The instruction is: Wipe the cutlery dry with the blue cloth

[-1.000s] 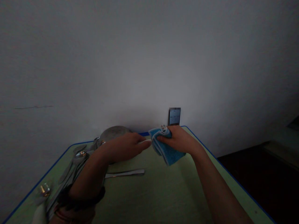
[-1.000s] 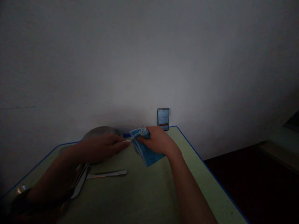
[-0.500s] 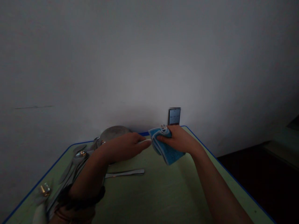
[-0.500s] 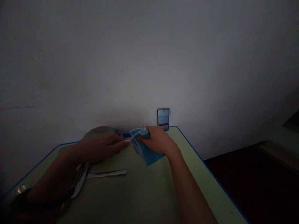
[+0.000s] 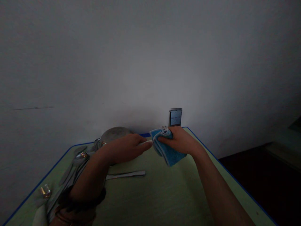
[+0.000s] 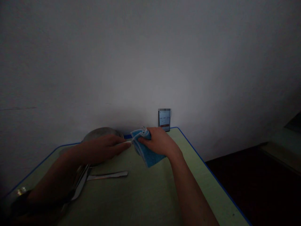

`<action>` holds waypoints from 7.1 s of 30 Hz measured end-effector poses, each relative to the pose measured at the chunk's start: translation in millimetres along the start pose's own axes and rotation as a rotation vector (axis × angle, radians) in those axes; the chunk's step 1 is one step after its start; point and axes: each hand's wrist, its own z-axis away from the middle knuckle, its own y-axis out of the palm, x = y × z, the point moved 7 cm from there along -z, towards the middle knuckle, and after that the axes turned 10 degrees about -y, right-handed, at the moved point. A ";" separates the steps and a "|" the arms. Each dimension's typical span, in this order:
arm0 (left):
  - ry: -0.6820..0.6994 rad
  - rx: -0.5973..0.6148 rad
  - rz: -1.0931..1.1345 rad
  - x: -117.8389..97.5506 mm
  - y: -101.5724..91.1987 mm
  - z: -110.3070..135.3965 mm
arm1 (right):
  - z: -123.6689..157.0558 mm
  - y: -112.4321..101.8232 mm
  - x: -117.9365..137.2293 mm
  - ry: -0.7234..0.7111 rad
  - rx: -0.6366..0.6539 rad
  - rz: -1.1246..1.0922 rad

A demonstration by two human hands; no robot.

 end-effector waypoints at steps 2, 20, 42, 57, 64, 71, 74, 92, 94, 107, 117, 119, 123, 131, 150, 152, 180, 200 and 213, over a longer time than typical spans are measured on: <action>0.002 0.004 0.007 -0.6 0.2 0.3 | -0.3 0.2 0.2 0.003 0.008 0.010; -0.015 0.004 -0.008 -1.4 -0.2 0.2 | 0.2 -1.0 -0.2 0.011 -0.008 0.001; 0.002 -0.001 -0.002 -0.6 -0.1 -0.4 | 0.0 1.4 -0.5 -0.030 0.014 0.001; 0.006 -0.001 0.002 -2.7 -0.1 -0.3 | -0.5 1.7 -0.1 -0.021 0.011 -0.007; -0.004 -0.052 0.046 -2.1 -4.5 -0.8 | -0.5 -7.3 -0.5 -0.014 -0.167 -0.041; 0.055 -0.101 0.212 -15.2 -14.4 4.1 | 3.1 -15.0 -9.2 0.175 -0.646 -0.269; 0.051 -0.124 0.223 -14.8 -16.4 4.0 | 2.9 -1.0 -16.4 0.254 -0.768 -0.489; 0.051 -0.034 0.000 -1.4 0.7 -0.6 | 5.7 12.6 -10.1 0.155 0.139 -0.233; 0.053 -0.033 -0.017 -1.2 0.2 -0.2 | 4.0 14.8 -6.6 0.122 0.197 -0.170; 0.049 -0.144 0.105 -3.6 -22.6 8.7 | -3.6 -6.3 8.2 0.012 -0.257 -0.255; 0.061 -0.167 -0.019 4.5 -20.8 7.3 | -2.5 12.6 8.4 -0.034 -0.022 -0.414; 0.093 -0.149 -0.030 2.2 -15.8 6.1 | 1.1 11.4 10.0 -0.066 0.078 -0.404; 0.105 -0.124 -0.047 0.6 -10.9 5.8 | 1.7 8.1 12.9 -0.099 0.119 -0.325; 0.044 -0.173 -0.034 6.4 -17.8 5.4 | -3.9 -1.9 22.3 -0.120 -0.054 -0.178; 0.074 -0.077 0.027 -3.6 -14.0 9.7 | 5.1 0.1 17.1 -0.121 0.088 -0.433; 0.079 -0.074 0.022 -3.4 -12.9 10.2 | 5.2 0.3 17.0 -0.119 0.098 -0.441; 0.092 -0.085 0.078 -8.3 -11.9 9.6 | 5.7 3.4 12.2 -0.126 0.138 -0.454; 0.061 -0.263 0.553 -5.9 -19.9 12.1 | -2.4 28.0 -44.5 0.350 -0.722 -1.209; -0.275 -0.427 1.152 44.7 110.4 30.8 | 54.9 122.7 -36.8 0.768 -0.866 -1.406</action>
